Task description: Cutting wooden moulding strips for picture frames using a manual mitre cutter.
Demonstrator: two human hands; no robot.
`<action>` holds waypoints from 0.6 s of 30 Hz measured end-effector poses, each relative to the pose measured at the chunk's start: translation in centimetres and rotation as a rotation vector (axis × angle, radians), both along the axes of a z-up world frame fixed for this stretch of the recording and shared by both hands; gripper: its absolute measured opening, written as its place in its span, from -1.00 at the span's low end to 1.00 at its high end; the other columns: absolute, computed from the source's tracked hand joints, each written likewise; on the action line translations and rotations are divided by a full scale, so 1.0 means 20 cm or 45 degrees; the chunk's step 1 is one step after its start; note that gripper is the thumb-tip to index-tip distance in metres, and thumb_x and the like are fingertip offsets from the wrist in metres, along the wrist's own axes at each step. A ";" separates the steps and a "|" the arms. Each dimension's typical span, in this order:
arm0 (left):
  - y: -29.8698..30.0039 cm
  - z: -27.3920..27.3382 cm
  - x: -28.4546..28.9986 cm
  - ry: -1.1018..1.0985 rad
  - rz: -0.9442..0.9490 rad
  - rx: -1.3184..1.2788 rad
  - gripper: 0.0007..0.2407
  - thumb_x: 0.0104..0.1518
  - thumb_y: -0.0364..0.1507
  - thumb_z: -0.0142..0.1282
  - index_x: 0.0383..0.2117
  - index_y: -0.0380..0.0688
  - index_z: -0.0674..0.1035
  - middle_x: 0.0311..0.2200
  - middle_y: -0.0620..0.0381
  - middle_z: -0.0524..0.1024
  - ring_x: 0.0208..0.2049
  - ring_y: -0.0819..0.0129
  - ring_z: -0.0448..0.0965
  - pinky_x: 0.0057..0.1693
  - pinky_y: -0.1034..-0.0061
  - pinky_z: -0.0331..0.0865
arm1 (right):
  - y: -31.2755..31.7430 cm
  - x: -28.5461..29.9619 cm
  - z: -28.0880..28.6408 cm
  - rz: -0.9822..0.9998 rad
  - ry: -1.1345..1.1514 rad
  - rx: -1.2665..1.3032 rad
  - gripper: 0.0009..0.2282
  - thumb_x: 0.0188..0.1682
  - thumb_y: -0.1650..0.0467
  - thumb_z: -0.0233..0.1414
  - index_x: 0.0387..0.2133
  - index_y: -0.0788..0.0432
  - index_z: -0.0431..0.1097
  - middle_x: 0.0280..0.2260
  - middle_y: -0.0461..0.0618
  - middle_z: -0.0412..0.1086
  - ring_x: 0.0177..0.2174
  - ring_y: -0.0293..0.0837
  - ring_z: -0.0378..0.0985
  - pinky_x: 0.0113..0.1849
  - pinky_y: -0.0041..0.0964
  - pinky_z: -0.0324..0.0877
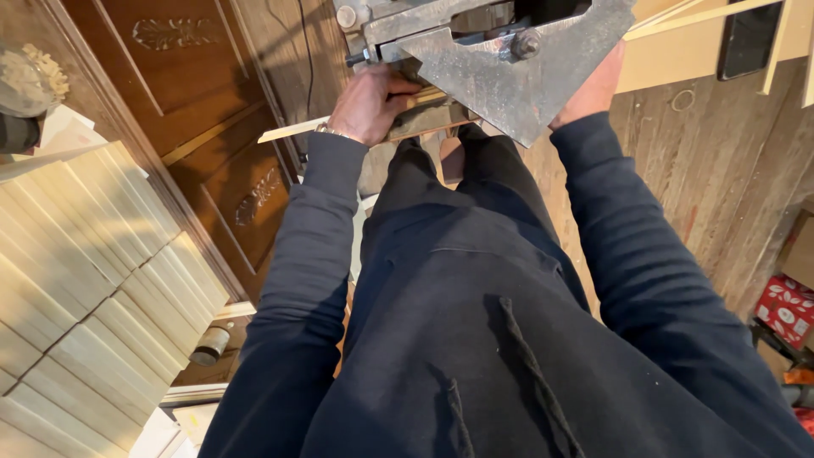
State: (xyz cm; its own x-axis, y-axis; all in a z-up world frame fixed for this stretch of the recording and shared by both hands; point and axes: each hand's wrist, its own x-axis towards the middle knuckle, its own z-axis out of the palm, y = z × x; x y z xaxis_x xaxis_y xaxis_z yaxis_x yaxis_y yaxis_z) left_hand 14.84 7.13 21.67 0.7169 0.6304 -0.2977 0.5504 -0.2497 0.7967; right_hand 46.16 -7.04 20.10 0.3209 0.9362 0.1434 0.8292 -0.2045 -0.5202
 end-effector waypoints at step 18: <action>0.02 -0.06 -0.02 -0.120 -0.045 -0.001 -0.79 0.05 -0.51 0.24 -0.18 -0.20 0.72 -0.25 -0.16 0.61 -0.17 -0.10 0.58 0.00 0.19 0.44 | 0.02 0.16 -0.27 0.052 0.198 -0.066 -0.82 0.05 0.33 0.23 -0.24 0.19 0.47 -0.30 0.05 0.49 -0.26 0.08 0.54 -0.20 -0.05 0.42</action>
State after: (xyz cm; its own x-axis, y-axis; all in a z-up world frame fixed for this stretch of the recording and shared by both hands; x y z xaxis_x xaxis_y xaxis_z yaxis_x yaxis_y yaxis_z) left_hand 14.50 7.45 20.53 0.7635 0.6040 -0.2286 0.4639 -0.2667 0.8448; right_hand 49.31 -6.58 14.74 0.2968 0.9538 0.0458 0.7475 -0.2022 -0.6328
